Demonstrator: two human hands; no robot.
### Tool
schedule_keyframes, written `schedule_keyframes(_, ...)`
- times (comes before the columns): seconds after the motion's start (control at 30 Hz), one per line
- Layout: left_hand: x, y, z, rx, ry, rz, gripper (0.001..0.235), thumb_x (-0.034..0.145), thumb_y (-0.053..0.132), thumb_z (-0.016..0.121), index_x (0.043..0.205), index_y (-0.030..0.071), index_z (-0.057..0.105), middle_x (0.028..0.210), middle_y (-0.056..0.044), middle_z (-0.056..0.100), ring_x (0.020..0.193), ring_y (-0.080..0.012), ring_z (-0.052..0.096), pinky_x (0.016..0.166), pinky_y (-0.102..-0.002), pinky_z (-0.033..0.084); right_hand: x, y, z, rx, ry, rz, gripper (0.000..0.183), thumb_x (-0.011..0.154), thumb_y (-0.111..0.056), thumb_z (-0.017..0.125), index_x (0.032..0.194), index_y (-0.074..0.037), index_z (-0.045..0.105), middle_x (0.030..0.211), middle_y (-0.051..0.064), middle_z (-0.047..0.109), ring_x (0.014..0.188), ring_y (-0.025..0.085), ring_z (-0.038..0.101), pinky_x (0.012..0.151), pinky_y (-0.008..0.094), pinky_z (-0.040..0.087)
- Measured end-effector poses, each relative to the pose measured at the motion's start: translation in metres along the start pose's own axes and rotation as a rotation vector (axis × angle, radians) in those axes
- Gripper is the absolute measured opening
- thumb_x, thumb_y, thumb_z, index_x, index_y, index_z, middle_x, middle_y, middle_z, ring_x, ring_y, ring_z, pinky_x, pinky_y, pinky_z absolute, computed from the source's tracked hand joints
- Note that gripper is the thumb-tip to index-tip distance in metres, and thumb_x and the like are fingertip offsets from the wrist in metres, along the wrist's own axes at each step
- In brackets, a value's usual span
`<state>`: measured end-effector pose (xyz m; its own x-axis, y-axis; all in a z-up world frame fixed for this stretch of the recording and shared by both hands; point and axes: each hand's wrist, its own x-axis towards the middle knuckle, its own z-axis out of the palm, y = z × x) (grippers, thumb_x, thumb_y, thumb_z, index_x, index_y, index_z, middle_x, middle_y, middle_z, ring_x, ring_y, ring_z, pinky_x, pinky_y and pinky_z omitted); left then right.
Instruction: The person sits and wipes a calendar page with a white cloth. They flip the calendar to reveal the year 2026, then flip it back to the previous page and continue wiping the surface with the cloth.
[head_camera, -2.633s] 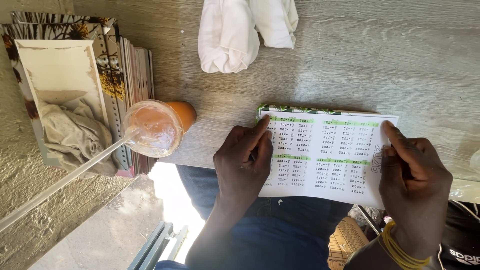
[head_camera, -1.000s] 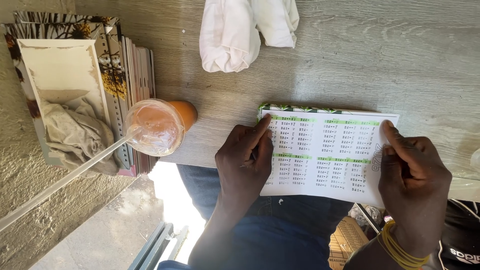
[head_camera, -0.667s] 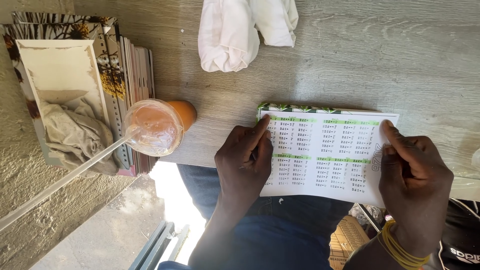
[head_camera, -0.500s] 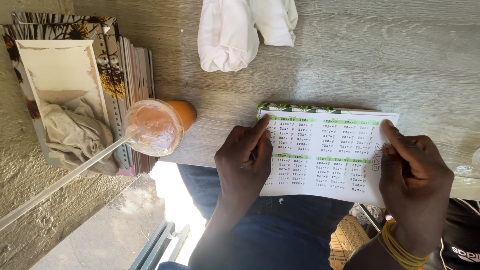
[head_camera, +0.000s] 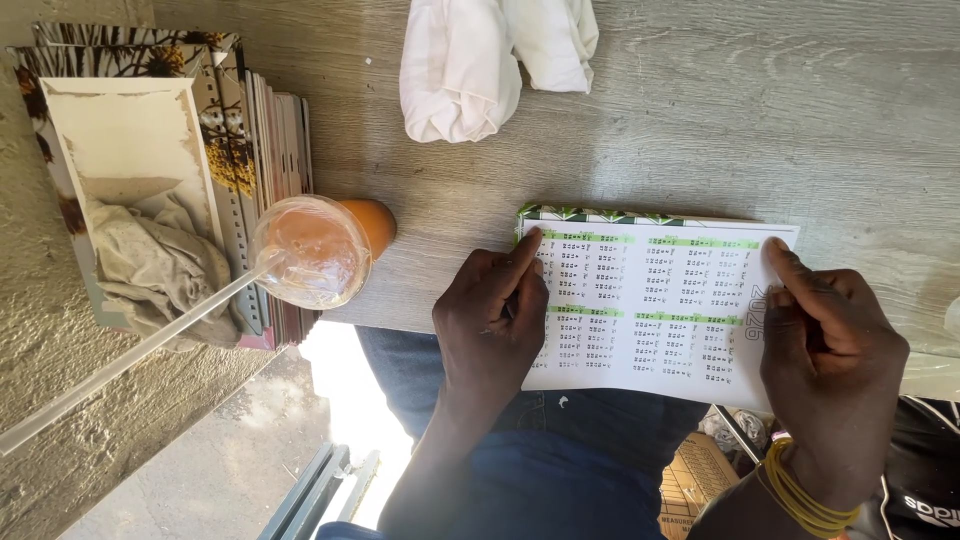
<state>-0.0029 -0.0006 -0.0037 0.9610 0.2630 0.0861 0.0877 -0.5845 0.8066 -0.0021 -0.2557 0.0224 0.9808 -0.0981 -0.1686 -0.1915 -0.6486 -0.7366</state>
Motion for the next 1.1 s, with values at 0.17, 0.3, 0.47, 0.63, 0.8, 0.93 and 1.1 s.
schedule_keyframes(0.17, 0.0, 0.0, 0.0, -0.016, 0.004, 0.002, 0.037, 0.095, 0.0, 0.071, 0.128, 0.017, 0.071, 0.085, -0.001, 0.061, 0.059, -0.0085, 0.049, 0.058, -0.025, 0.043, 0.0, -0.001, -0.001, 0.015, -0.008, 0.0, 0.037, 0.114, 0.013, 0.057, 0.149, 0.005, 0.064, 0.097, 0.01, 0.047, 0.084, 0.017, 0.047, 0.072, 0.029, 0.038)
schedule_keyframes(0.3, 0.0, 0.0, 0.001, -0.003, 0.013, -0.001, 0.037, 0.095, 0.0, 0.071, 0.127, 0.018, 0.071, 0.084, 0.0, 0.06, 0.059, -0.0081, 0.049, 0.059, -0.024, 0.043, 0.0, -0.005, -0.001, 0.011, -0.01, 0.007, 0.039, 0.112, 0.014, 0.055, 0.149, 0.006, 0.064, 0.095, 0.009, 0.046, 0.082, 0.017, 0.046, 0.07, 0.028, 0.037)
schedule_keyframes(0.47, 0.001, 0.0, 0.001, -0.012, 0.012, 0.009, 0.037, 0.095, -0.001, 0.071, 0.127, 0.017, 0.071, 0.081, 0.0, 0.058, 0.06, -0.008, 0.048, 0.059, -0.024, 0.043, 0.0, -0.005, 0.0, 0.027, -0.006, 0.013, 0.038, 0.114, 0.013, 0.056, 0.15, 0.005, 0.064, 0.096, 0.009, 0.047, 0.082, 0.016, 0.045, 0.07, 0.027, 0.036)
schedule_keyframes(0.63, 0.0, 0.0, 0.0, -0.035, 0.01, 0.005, 0.037, 0.096, -0.001, 0.071, 0.129, 0.017, 0.071, 0.084, -0.001, 0.059, 0.058, -0.0072, 0.045, 0.058, -0.023, 0.041, 0.0, -0.002, -0.001, -0.01, -0.019, -0.021, 0.039, 0.113, 0.014, 0.056, 0.151, 0.005, 0.063, 0.092, 0.007, 0.043, 0.08, 0.016, 0.043, 0.07, 0.028, 0.036)
schedule_keyframes(0.8, 0.0, -0.002, 0.001, -0.01, 0.013, 0.008, 0.038, 0.095, 0.0, 0.072, 0.129, 0.02, 0.071, 0.082, 0.002, 0.057, 0.059, -0.0079, 0.046, 0.058, -0.024, 0.042, 0.0, 0.002, 0.0, 0.03, -0.006, -0.023, 0.038, 0.113, 0.014, 0.057, 0.15, 0.006, 0.064, 0.094, 0.008, 0.045, 0.083, 0.016, 0.045, 0.073, 0.027, 0.038)
schedule_keyframes(0.93, 0.0, -0.002, 0.001, -0.03, 0.024, 0.023, 0.036, 0.096, 0.0, 0.072, 0.128, 0.016, 0.071, 0.082, 0.0, 0.057, 0.059, -0.008, 0.045, 0.059, -0.024, 0.042, 0.0, 0.002, 0.0, 0.019, -0.003, -0.038, 0.037, 0.114, 0.014, 0.058, 0.149, 0.006, 0.065, 0.093, 0.008, 0.046, 0.082, 0.016, 0.044, 0.074, 0.028, 0.037)
schedule_keyframes(1.1, 0.001, 0.0, 0.0, -0.035, 0.006, 0.017, 0.036, 0.096, 0.001, 0.071, 0.129, 0.016, 0.071, 0.079, 0.001, 0.053, 0.061, -0.0088, 0.045, 0.06, -0.024, 0.042, -0.001, 0.007, -0.001, 0.014, -0.012, -0.05, 0.038, 0.113, 0.015, 0.057, 0.15, 0.006, 0.064, 0.093, 0.009, 0.046, 0.081, 0.016, 0.045, 0.072, 0.028, 0.038)
